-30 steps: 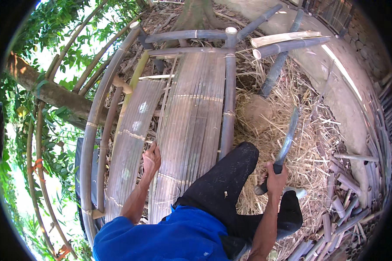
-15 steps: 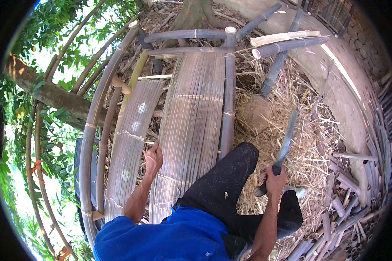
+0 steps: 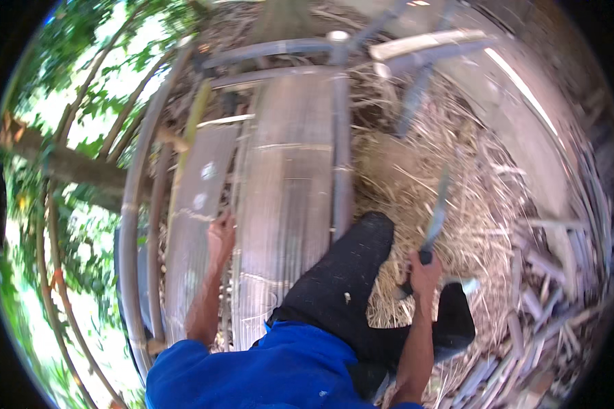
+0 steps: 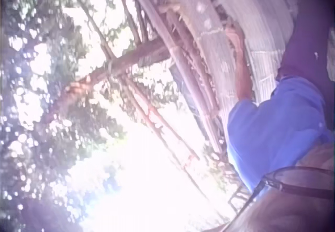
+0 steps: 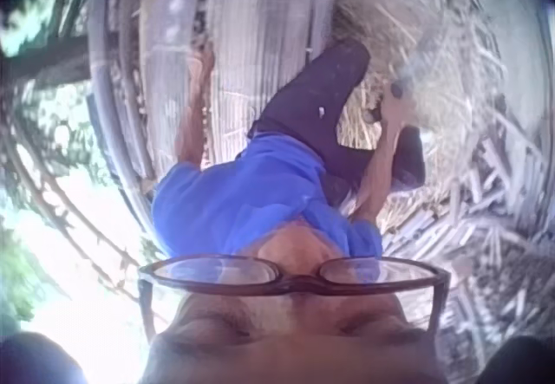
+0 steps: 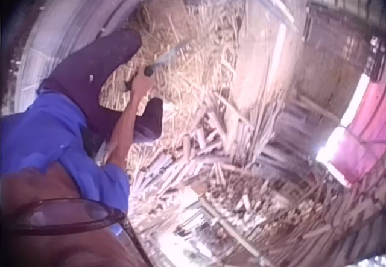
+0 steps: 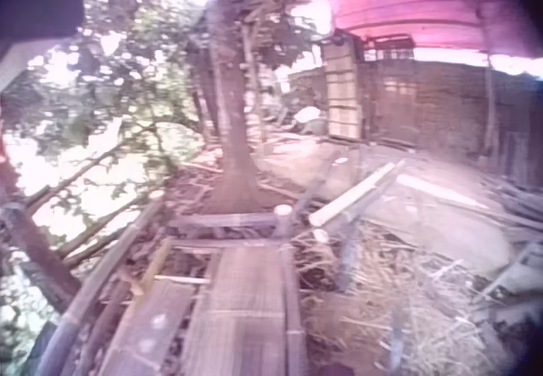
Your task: The person shaves and scrapes a strip of bamboo using a machete while sitting on the ground.
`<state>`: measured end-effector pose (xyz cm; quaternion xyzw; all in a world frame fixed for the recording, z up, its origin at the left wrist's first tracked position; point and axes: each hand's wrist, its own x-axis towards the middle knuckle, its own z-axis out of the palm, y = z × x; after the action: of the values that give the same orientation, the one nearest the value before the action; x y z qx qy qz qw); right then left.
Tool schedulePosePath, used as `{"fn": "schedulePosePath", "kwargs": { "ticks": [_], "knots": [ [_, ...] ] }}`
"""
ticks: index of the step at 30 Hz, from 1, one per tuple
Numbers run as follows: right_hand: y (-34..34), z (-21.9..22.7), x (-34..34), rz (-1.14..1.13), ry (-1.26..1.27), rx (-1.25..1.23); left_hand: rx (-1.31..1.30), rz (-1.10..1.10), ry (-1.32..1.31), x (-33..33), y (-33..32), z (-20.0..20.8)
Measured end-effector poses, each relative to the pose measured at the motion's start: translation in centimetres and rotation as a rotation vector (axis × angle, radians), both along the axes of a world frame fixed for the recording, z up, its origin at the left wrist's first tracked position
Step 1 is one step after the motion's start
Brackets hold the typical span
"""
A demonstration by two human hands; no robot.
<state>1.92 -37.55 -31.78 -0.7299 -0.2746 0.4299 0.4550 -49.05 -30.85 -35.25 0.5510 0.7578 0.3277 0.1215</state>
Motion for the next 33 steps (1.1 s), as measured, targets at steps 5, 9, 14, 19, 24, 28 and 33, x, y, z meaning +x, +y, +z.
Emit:
{"fn": "schedulePosePath", "kwargs": {
  "ticks": [5, 9, 14, 19, 24, 28, 33],
  "knots": [
    [0.7, -4.2, 1.7, -0.001, -0.219, -0.038, 0.142, -0.277, 0.623, -6.9, 1.7, -6.8],
    [-0.7, -6.7, 7.2, -0.113, -0.527, -0.066, -0.124, -0.035, 0.515, -2.3, 2.6, -5.7],
    [-1.6, -9.7, 11.9, -0.268, -0.550, -0.289, -0.024, -0.163, 0.365, 1.6, 5.5, -4.0],
    [0.7, -17.1, 15.0, -0.290, -0.540, -0.351, -0.007, -0.278, 0.329, 7.1, 7.9, -2.6],
    [7.0, -25.6, 16.2, -0.319, -0.431, -0.263, -0.026, -0.380, 0.262, 10.6, 9.8, -1.3],
    [10.4, -29.3, 16.7, -0.447, -0.458, -0.360, -0.092, -0.381, 0.254, 13.2, 10.6, -0.2],
    [10.5, -30.2, 16.5, -0.492, -0.379, -0.456, -0.107, -0.468, 0.251, 15.3, 11.6, 0.7]
  ]
}}
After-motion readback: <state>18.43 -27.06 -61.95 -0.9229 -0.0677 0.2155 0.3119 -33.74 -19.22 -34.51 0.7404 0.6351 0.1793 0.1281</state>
